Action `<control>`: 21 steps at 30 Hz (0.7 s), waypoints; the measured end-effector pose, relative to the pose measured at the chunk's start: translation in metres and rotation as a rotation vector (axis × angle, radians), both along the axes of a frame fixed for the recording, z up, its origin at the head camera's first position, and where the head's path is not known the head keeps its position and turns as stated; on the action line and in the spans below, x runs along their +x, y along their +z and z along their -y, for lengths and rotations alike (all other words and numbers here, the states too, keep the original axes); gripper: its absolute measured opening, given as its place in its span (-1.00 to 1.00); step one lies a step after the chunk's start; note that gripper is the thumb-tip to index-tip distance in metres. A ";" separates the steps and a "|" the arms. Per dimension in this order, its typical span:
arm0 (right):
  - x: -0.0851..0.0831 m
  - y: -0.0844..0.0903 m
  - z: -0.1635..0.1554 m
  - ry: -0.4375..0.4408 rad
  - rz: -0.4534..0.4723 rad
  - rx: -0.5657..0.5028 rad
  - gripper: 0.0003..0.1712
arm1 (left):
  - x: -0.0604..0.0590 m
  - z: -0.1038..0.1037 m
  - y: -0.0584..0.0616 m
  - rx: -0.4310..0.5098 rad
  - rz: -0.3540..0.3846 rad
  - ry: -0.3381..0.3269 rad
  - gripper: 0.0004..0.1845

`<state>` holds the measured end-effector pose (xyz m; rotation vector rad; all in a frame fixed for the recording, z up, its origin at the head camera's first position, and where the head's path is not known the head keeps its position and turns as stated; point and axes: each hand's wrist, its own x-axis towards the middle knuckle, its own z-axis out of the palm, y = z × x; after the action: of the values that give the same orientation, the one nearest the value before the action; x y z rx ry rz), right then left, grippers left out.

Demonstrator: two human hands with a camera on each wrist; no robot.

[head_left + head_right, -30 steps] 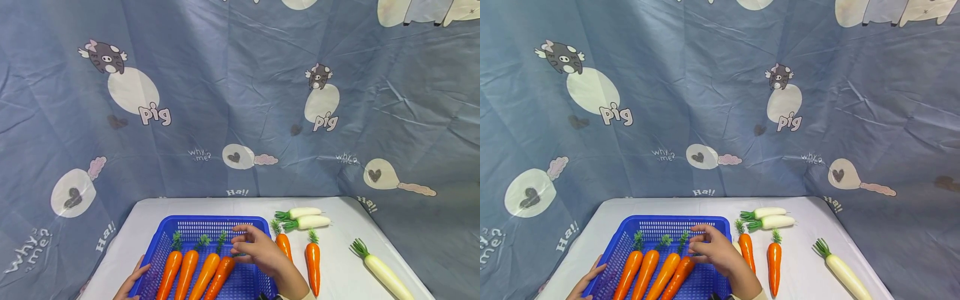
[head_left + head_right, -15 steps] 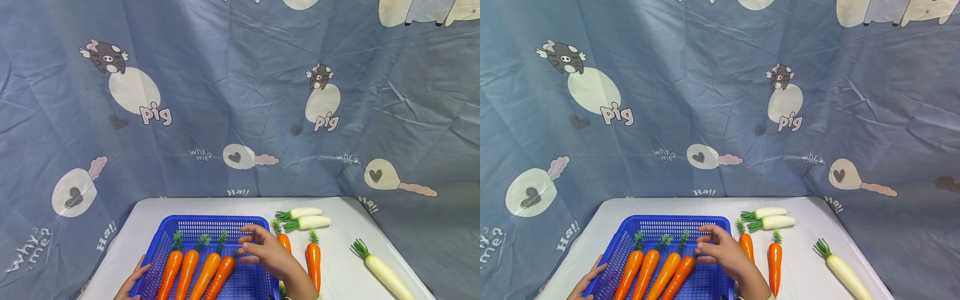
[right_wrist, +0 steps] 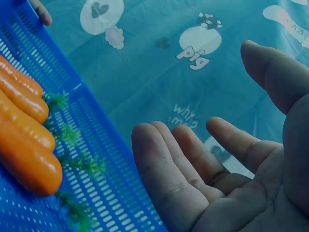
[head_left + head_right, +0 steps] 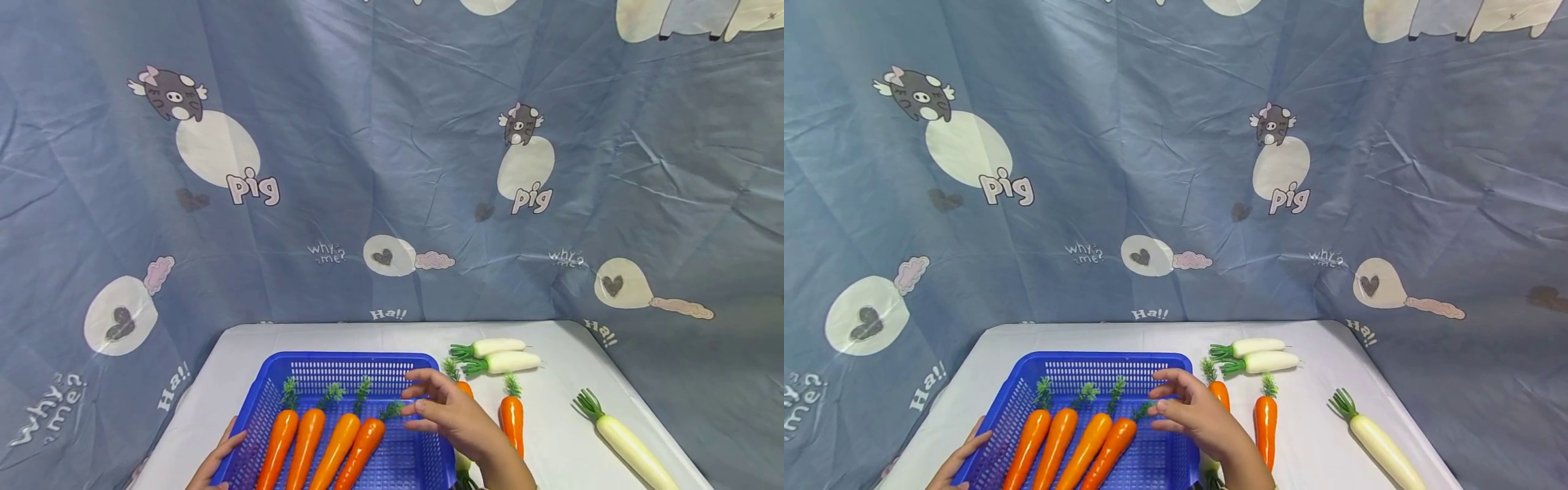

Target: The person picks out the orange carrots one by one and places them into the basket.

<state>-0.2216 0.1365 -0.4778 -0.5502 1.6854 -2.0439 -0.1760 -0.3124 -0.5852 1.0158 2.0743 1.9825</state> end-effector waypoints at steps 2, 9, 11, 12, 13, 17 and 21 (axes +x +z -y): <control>0.001 0.000 -0.003 -0.012 -0.003 0.009 -0.44 | 0.000 0.001 0.000 0.012 0.024 -0.010 -0.42; 0.002 0.000 -0.016 -0.063 -0.021 0.018 -0.48 | 0.002 0.002 -0.001 -0.016 0.080 0.034 -0.42; 0.003 -0.001 -0.020 -0.072 -0.023 0.018 -0.49 | 0.002 0.001 0.000 0.005 0.081 0.016 -0.40; 0.003 -0.001 -0.022 -0.076 -0.022 0.017 -0.49 | 0.003 0.001 0.000 0.012 0.082 0.011 -0.40; 0.003 -0.001 -0.024 -0.078 -0.023 0.017 -0.49 | 0.003 0.001 0.000 0.019 0.085 0.005 -0.39; 0.002 -0.002 -0.031 -0.098 -0.021 0.025 -0.50 | 0.004 0.000 0.002 0.037 0.087 -0.019 -0.39; -0.001 -0.002 -0.035 -0.140 -0.023 0.060 -0.48 | 0.003 0.001 0.003 0.031 0.104 -0.031 -0.39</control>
<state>-0.2225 0.1716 -0.4800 -0.4486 1.8398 -2.0820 -0.1732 -0.3132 -0.5824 0.9231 1.9695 2.0125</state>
